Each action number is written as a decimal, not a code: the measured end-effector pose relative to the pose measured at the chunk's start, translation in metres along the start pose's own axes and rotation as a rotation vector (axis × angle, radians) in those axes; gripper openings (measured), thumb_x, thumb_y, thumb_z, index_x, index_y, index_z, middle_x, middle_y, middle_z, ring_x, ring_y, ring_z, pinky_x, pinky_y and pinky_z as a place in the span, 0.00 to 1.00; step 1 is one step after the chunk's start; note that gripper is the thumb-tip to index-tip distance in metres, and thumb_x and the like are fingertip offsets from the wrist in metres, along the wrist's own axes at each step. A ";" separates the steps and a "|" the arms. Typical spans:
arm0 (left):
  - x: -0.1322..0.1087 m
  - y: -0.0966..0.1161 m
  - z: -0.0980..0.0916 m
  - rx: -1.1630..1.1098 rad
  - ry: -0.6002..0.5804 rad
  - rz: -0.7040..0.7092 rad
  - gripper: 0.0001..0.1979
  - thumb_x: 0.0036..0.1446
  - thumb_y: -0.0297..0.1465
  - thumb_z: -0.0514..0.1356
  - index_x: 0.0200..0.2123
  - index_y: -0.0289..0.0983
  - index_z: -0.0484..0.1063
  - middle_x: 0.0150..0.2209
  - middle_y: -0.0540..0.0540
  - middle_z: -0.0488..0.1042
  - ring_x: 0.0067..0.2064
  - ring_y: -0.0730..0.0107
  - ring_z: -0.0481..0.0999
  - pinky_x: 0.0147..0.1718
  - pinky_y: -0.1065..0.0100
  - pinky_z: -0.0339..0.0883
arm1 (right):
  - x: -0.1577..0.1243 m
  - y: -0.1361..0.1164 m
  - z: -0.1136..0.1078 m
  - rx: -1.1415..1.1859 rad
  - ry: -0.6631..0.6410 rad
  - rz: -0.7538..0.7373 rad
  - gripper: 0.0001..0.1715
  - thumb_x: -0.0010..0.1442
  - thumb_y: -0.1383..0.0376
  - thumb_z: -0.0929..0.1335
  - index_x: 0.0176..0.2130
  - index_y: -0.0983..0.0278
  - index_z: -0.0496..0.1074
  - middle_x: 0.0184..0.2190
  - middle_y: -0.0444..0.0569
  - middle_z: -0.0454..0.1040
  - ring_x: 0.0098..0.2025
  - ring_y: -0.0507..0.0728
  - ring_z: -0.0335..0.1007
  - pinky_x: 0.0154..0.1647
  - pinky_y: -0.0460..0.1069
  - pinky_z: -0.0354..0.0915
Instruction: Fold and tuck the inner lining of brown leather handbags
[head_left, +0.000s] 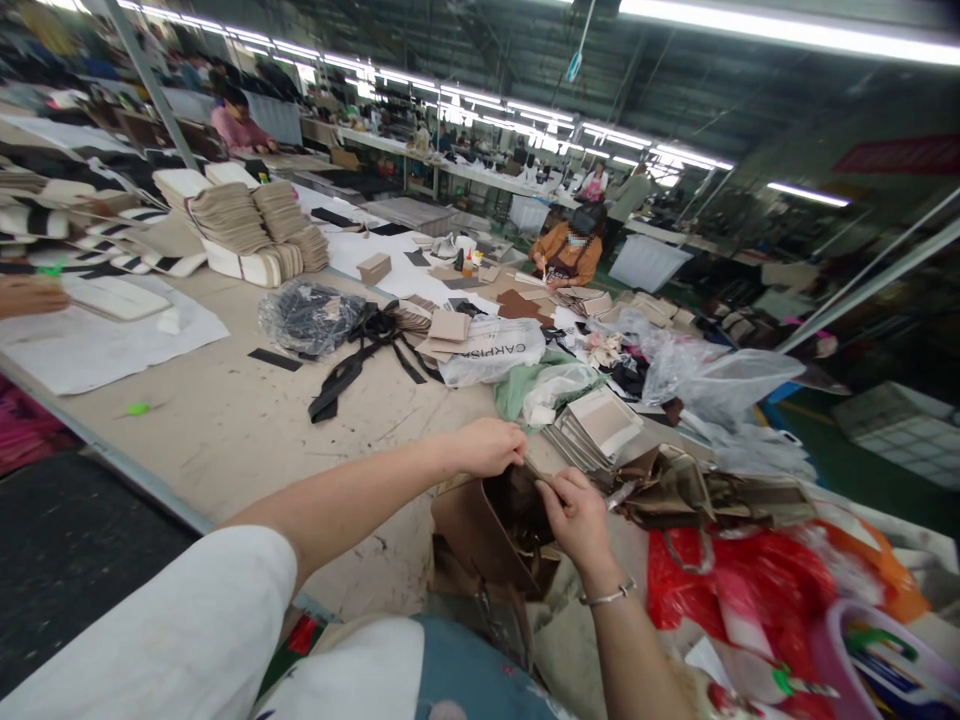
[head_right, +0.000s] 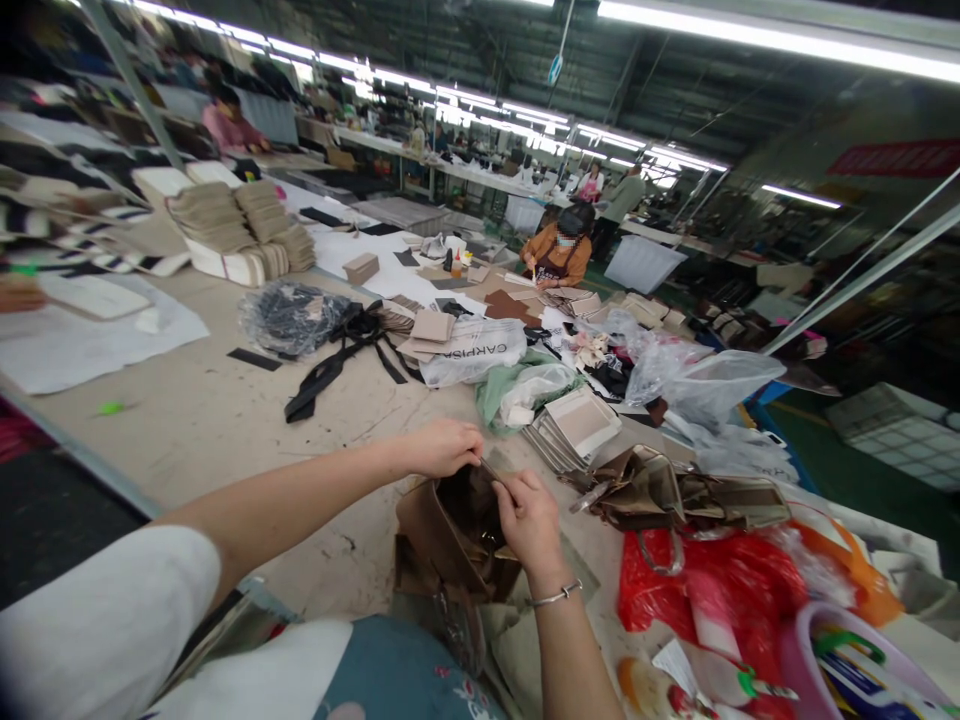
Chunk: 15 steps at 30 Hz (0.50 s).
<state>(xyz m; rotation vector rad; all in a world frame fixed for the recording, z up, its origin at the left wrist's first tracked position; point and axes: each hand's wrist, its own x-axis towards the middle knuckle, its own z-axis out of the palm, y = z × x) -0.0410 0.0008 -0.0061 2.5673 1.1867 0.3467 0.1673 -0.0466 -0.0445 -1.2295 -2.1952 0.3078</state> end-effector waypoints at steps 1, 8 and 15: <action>0.000 0.001 0.001 0.002 0.000 -0.010 0.06 0.56 0.31 0.55 0.32 0.38 0.71 0.35 0.47 0.74 0.37 0.67 0.74 0.35 0.70 0.65 | 0.000 0.000 0.000 -0.001 0.001 0.000 0.18 0.64 0.60 0.60 0.27 0.63 0.70 0.25 0.46 0.64 0.29 0.54 0.63 0.32 0.48 0.60; 0.001 0.007 0.006 0.035 0.033 -0.079 0.06 0.56 0.32 0.54 0.33 0.37 0.69 0.36 0.44 0.75 0.37 0.62 0.75 0.35 0.66 0.67 | 0.001 -0.001 -0.001 -0.012 -0.007 0.008 0.18 0.64 0.60 0.60 0.26 0.63 0.69 0.25 0.46 0.64 0.29 0.53 0.62 0.32 0.48 0.59; -0.006 0.015 0.012 0.074 0.103 -0.140 0.07 0.56 0.32 0.54 0.33 0.35 0.69 0.34 0.41 0.76 0.37 0.60 0.75 0.35 0.64 0.68 | -0.003 -0.002 0.002 -0.028 0.010 -0.002 0.18 0.64 0.60 0.60 0.26 0.63 0.68 0.26 0.46 0.64 0.30 0.53 0.63 0.33 0.48 0.60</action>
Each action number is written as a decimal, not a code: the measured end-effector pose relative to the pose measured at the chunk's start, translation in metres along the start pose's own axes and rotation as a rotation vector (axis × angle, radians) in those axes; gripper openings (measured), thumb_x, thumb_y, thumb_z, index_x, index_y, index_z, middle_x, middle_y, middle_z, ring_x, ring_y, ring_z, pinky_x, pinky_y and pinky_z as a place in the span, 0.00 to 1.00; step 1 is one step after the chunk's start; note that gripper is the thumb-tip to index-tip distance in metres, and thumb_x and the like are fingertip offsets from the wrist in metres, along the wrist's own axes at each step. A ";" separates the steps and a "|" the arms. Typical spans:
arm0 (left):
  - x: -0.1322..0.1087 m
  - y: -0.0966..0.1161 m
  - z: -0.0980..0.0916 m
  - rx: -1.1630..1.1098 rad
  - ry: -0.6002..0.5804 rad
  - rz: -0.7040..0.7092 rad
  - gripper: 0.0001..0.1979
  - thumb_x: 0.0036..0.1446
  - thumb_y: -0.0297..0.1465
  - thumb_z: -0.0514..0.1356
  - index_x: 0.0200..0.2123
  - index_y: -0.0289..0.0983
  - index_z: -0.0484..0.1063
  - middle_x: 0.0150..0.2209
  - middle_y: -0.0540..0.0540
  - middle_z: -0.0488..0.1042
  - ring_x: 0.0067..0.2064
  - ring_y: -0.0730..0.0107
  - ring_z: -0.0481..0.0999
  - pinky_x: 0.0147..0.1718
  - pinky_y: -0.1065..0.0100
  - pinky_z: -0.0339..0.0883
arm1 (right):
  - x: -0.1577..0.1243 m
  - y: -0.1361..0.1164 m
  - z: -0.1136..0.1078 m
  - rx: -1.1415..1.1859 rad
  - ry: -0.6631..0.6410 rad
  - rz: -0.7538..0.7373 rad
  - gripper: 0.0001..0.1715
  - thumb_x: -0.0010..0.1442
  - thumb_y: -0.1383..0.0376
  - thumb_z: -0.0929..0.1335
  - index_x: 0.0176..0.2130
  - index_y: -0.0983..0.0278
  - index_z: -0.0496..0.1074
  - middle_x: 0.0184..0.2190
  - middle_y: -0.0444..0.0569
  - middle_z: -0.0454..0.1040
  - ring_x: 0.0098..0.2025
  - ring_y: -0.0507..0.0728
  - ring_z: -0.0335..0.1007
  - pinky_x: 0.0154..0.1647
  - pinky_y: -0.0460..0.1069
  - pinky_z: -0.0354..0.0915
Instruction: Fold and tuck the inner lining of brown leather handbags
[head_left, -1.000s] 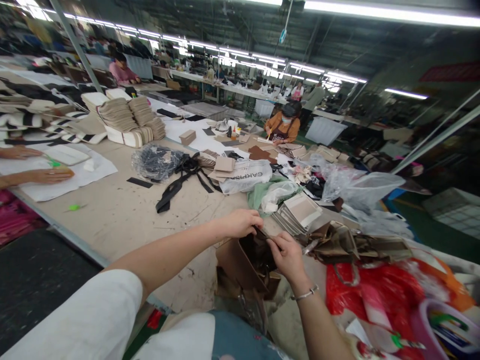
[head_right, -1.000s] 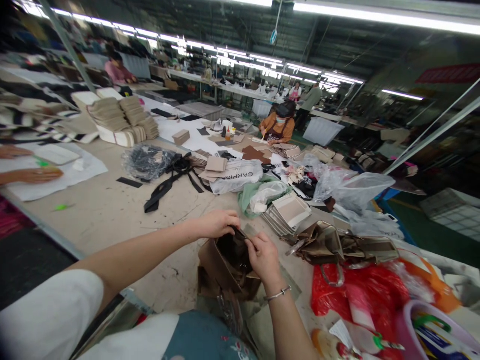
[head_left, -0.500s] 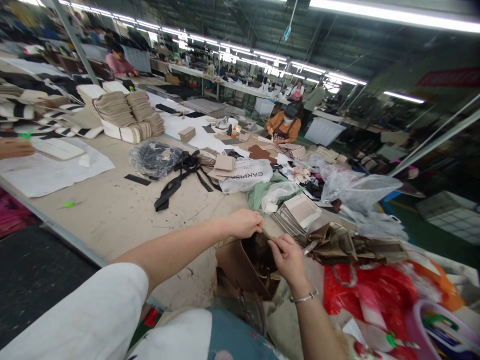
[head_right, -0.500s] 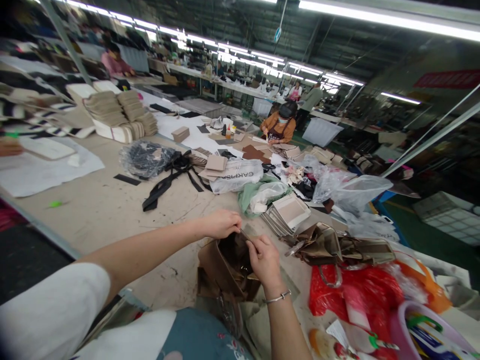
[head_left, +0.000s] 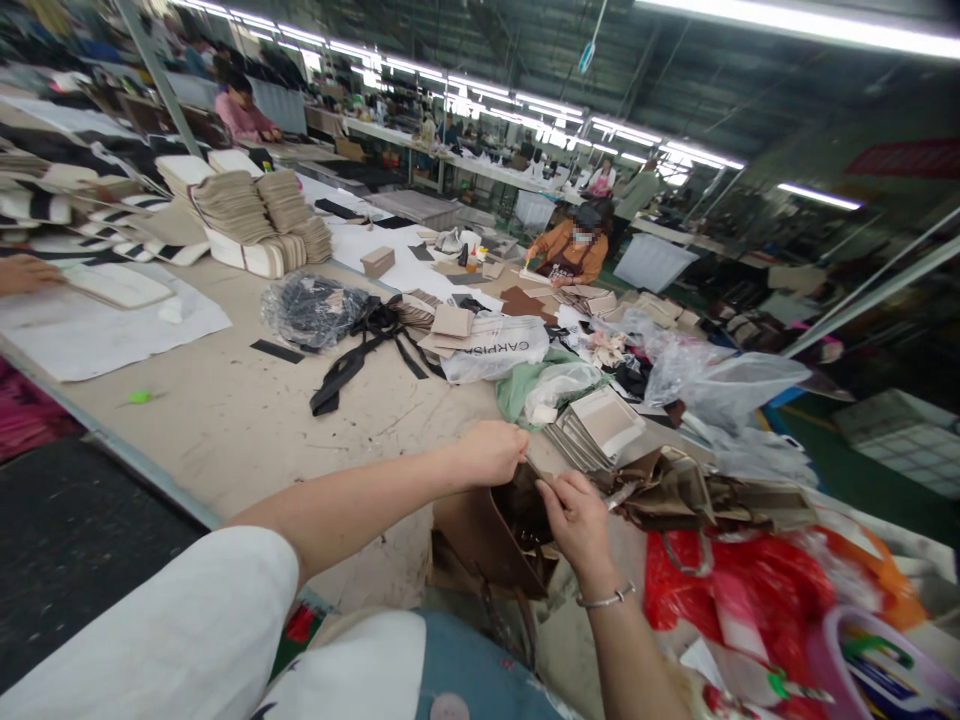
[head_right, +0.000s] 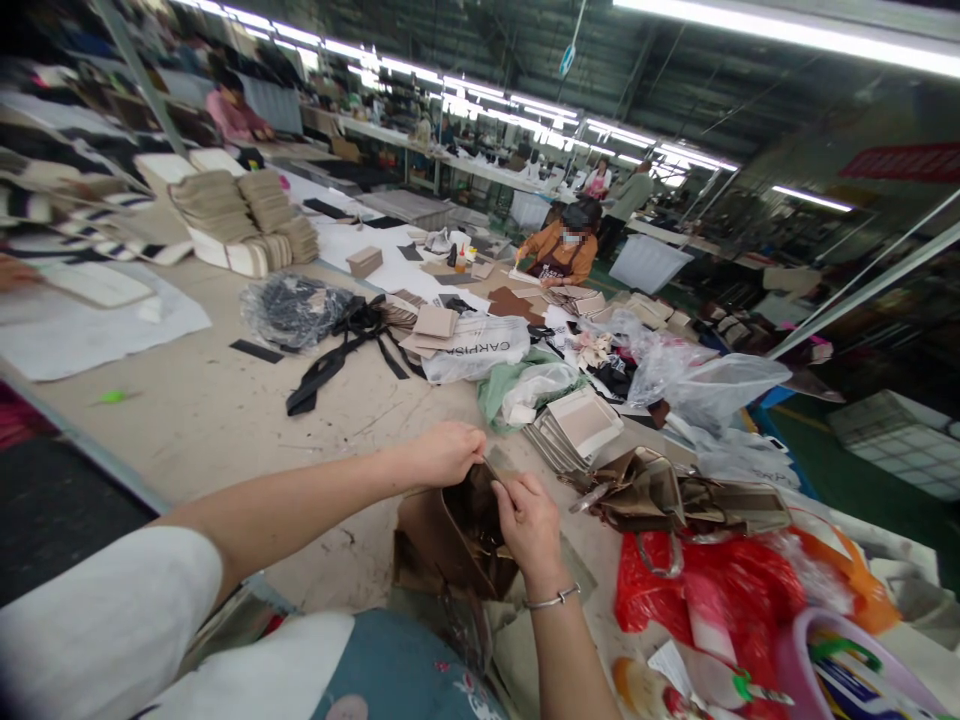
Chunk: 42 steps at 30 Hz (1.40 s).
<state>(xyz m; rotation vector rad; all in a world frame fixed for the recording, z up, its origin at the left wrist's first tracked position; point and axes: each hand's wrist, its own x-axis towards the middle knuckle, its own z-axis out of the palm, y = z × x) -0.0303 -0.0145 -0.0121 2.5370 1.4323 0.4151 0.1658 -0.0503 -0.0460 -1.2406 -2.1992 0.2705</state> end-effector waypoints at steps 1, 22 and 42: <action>-0.001 0.001 0.000 0.002 0.004 -0.005 0.07 0.56 0.32 0.53 0.33 0.35 0.69 0.34 0.41 0.76 0.37 0.60 0.75 0.35 0.64 0.68 | -0.001 -0.001 -0.001 -0.013 -0.005 0.002 0.18 0.64 0.60 0.60 0.26 0.63 0.68 0.26 0.46 0.64 0.30 0.53 0.64 0.33 0.48 0.60; -0.061 0.026 0.010 -0.359 0.011 -0.314 0.52 0.46 0.40 0.63 0.64 0.34 0.33 0.62 0.29 0.53 0.61 0.48 0.59 0.54 0.53 0.60 | 0.025 -0.019 -0.004 -0.449 -0.191 -0.066 0.17 0.63 0.59 0.63 0.24 0.62 0.68 0.24 0.45 0.70 0.26 0.53 0.66 0.24 0.48 0.51; 0.010 -0.009 -0.021 -0.086 -0.273 -0.031 0.19 0.51 0.35 0.61 0.48 0.43 0.71 0.45 0.49 0.77 0.45 0.67 0.74 0.44 0.73 0.65 | 0.011 0.004 -0.016 -0.289 -0.182 -0.098 0.15 0.62 0.60 0.63 0.26 0.61 0.70 0.26 0.46 0.71 0.28 0.53 0.66 0.28 0.47 0.57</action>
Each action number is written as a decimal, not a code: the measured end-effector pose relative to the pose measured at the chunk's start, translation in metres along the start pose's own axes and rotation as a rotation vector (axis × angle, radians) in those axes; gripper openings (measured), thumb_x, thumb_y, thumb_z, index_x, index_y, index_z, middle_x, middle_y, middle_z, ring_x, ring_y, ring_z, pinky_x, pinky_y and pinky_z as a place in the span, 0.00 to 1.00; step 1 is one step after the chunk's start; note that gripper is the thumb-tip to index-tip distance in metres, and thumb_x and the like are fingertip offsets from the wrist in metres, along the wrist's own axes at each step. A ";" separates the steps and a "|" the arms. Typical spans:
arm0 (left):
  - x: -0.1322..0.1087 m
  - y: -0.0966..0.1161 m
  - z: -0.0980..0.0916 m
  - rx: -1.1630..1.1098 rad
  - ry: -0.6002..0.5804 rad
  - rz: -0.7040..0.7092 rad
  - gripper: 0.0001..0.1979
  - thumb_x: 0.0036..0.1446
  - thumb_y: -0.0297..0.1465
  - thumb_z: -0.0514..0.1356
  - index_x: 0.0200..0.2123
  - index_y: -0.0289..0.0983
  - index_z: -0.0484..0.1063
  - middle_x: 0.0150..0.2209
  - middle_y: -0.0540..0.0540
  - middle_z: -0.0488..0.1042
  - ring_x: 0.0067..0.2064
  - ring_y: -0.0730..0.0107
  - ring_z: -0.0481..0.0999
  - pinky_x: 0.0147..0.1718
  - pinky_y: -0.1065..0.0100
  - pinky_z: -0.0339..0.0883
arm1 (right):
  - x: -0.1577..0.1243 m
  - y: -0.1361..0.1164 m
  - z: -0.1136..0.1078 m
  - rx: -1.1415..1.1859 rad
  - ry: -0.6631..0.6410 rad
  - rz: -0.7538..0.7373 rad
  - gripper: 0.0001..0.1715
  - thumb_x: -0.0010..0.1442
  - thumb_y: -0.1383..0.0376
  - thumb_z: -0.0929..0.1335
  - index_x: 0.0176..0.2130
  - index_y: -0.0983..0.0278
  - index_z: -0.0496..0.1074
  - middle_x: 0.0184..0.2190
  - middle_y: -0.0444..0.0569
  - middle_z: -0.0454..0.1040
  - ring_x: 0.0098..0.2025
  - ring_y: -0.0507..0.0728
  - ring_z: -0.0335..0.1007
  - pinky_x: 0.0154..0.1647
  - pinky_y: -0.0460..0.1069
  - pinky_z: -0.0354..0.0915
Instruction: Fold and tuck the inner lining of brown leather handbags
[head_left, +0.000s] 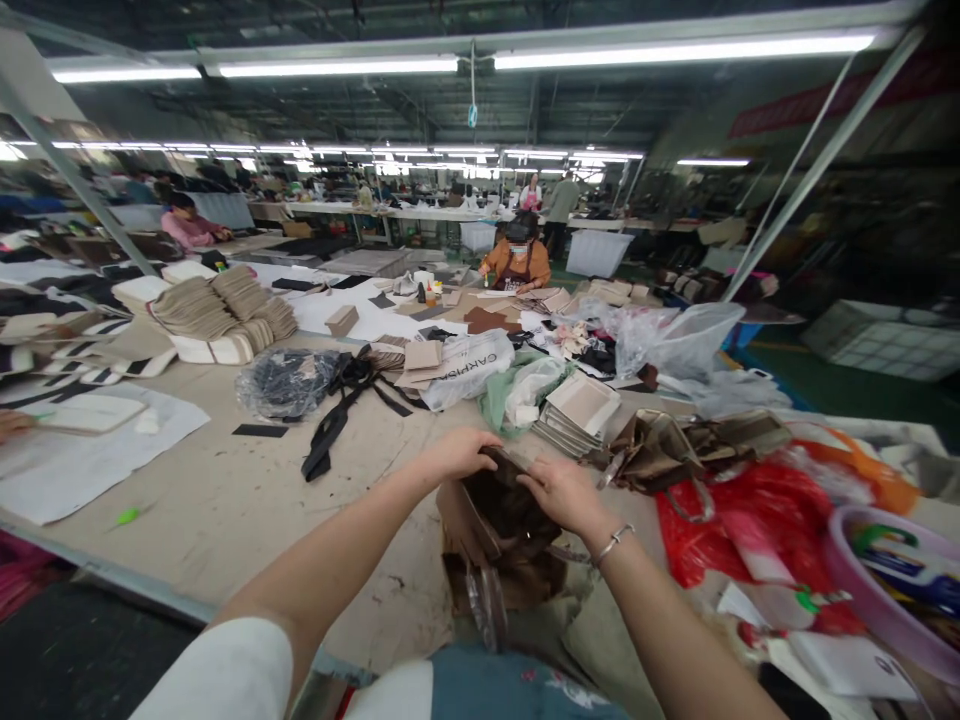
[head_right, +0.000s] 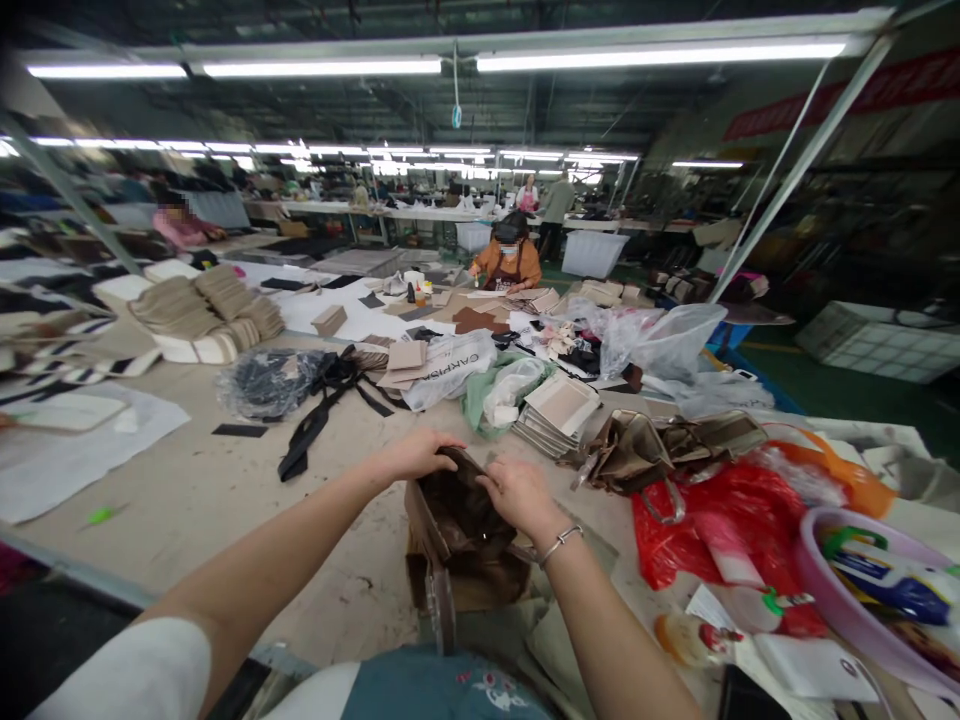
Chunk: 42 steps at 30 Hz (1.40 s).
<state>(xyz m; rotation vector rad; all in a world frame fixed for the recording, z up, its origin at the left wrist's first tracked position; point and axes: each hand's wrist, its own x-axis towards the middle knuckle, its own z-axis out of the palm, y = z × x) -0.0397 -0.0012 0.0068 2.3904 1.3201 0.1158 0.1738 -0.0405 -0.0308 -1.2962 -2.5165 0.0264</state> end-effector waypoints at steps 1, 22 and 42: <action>0.002 -0.001 0.000 -0.012 -0.013 0.006 0.16 0.52 0.35 0.60 0.46 0.43 0.73 0.43 0.50 0.78 0.44 0.68 0.75 0.42 0.74 0.65 | 0.000 0.000 0.000 0.007 0.000 -0.005 0.15 0.62 0.59 0.63 0.26 0.60 0.70 0.26 0.46 0.72 0.28 0.54 0.66 0.28 0.47 0.57; 0.012 -0.022 -0.002 -0.150 -0.205 0.070 0.14 0.50 0.31 0.62 0.42 0.43 0.76 0.38 0.54 0.78 0.39 0.72 0.73 0.37 0.78 0.62 | 0.005 0.011 0.002 0.105 -0.086 -0.030 0.18 0.64 0.58 0.61 0.28 0.62 0.71 0.28 0.46 0.72 0.33 0.54 0.67 0.34 0.47 0.58; 0.025 -0.027 0.002 -0.204 -0.189 -0.048 0.10 0.49 0.32 0.59 0.35 0.41 0.78 0.26 0.54 0.75 0.30 0.73 0.70 0.27 0.77 0.59 | 0.015 0.000 -0.017 0.270 -0.173 0.048 0.21 0.55 0.47 0.66 0.36 0.60 0.76 0.30 0.46 0.75 0.33 0.55 0.68 0.32 0.46 0.56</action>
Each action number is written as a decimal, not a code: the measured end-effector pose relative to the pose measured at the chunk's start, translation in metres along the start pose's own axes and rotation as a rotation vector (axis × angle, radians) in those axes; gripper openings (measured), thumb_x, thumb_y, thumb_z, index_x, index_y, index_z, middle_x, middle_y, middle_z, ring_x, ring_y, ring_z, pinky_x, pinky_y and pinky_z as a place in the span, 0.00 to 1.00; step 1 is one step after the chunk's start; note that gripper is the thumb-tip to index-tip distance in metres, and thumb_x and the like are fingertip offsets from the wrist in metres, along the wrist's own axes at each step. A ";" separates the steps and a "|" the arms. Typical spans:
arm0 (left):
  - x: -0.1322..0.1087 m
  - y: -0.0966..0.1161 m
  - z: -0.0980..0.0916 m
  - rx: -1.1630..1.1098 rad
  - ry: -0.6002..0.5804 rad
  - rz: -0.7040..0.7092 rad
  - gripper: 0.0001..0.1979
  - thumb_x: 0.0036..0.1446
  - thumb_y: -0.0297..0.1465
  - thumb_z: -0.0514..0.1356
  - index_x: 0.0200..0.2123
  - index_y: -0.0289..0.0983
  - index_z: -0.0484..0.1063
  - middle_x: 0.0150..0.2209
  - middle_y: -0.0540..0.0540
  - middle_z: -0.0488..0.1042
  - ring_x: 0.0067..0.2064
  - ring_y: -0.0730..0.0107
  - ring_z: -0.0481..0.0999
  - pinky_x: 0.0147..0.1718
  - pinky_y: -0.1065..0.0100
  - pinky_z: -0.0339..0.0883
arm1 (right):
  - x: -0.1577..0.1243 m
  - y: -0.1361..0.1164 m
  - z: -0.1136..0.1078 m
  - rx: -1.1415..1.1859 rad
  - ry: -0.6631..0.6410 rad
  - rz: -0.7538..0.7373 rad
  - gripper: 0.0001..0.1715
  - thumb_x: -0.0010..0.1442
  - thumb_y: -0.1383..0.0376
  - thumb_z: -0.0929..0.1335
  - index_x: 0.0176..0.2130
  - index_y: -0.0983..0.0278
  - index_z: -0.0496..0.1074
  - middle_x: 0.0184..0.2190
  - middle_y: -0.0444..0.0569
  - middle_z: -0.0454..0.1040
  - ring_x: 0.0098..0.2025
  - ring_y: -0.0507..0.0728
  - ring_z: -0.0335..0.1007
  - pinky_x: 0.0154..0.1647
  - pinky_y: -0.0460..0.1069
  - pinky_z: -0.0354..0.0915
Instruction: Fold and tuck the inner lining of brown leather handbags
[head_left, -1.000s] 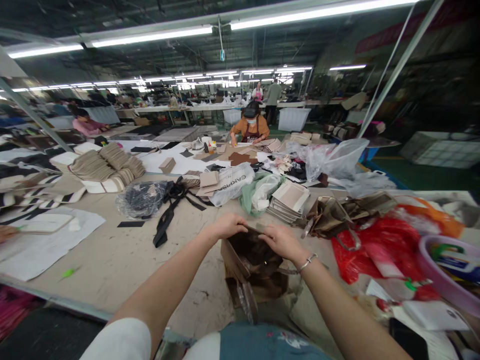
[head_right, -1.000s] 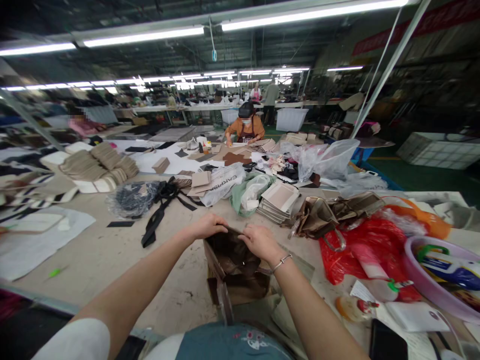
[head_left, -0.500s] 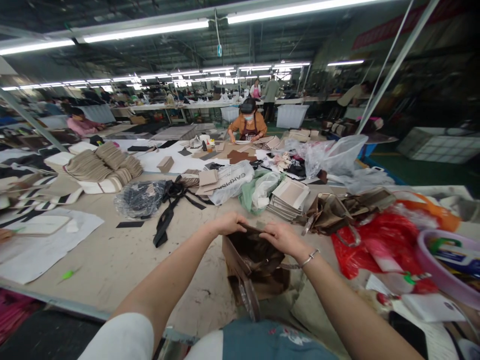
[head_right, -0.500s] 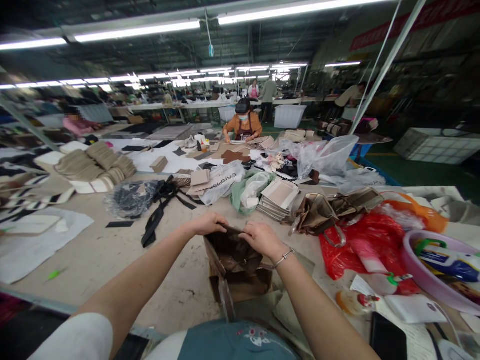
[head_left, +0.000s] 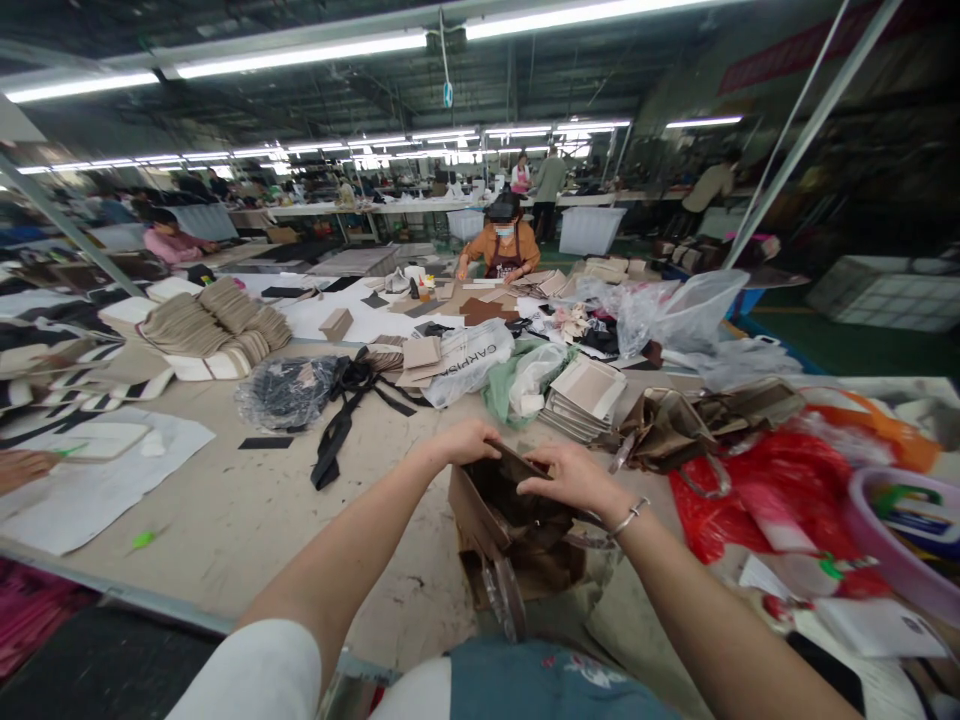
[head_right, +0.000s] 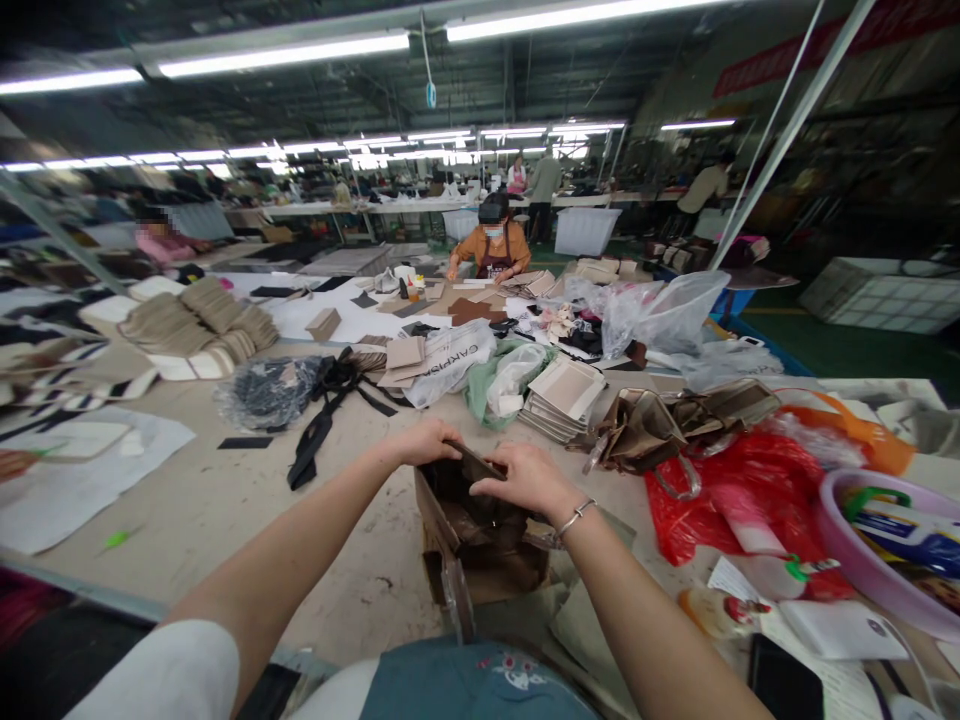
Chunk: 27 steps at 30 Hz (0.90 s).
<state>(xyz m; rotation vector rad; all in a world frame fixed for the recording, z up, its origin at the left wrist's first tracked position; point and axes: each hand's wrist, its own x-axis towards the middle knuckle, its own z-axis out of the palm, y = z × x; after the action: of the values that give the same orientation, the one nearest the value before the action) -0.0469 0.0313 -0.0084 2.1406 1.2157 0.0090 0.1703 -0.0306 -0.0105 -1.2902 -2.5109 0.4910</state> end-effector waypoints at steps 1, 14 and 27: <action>0.001 0.002 -0.001 0.015 0.003 -0.004 0.10 0.49 0.32 0.60 0.35 0.40 0.78 0.26 0.54 0.75 0.29 0.73 0.70 0.27 0.77 0.58 | 0.003 -0.001 0.000 -0.004 0.002 0.013 0.20 0.56 0.48 0.66 0.36 0.60 0.76 0.30 0.46 0.75 0.33 0.55 0.68 0.32 0.46 0.56; 0.002 0.002 -0.005 0.029 -0.046 0.004 0.09 0.48 0.33 0.62 0.34 0.37 0.77 0.24 0.53 0.73 0.26 0.75 0.66 0.24 0.75 0.56 | 0.020 -0.003 0.016 -0.210 0.005 0.070 0.20 0.63 0.57 0.61 0.29 0.62 0.75 0.29 0.48 0.76 0.33 0.55 0.69 0.32 0.47 0.55; -0.004 -0.007 0.004 -0.186 0.124 -0.009 0.20 0.40 0.31 0.67 0.40 0.35 0.72 0.33 0.50 0.76 0.33 0.71 0.72 0.30 0.75 0.61 | 0.037 -0.010 0.021 -0.242 -0.004 0.073 0.20 0.64 0.55 0.60 0.31 0.61 0.75 0.30 0.50 0.76 0.33 0.56 0.70 0.31 0.48 0.56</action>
<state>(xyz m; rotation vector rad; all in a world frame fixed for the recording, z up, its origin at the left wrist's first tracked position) -0.0531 0.0290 -0.0142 1.9973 1.2433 0.2450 0.1337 -0.0091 -0.0216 -1.4712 -2.5970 0.2088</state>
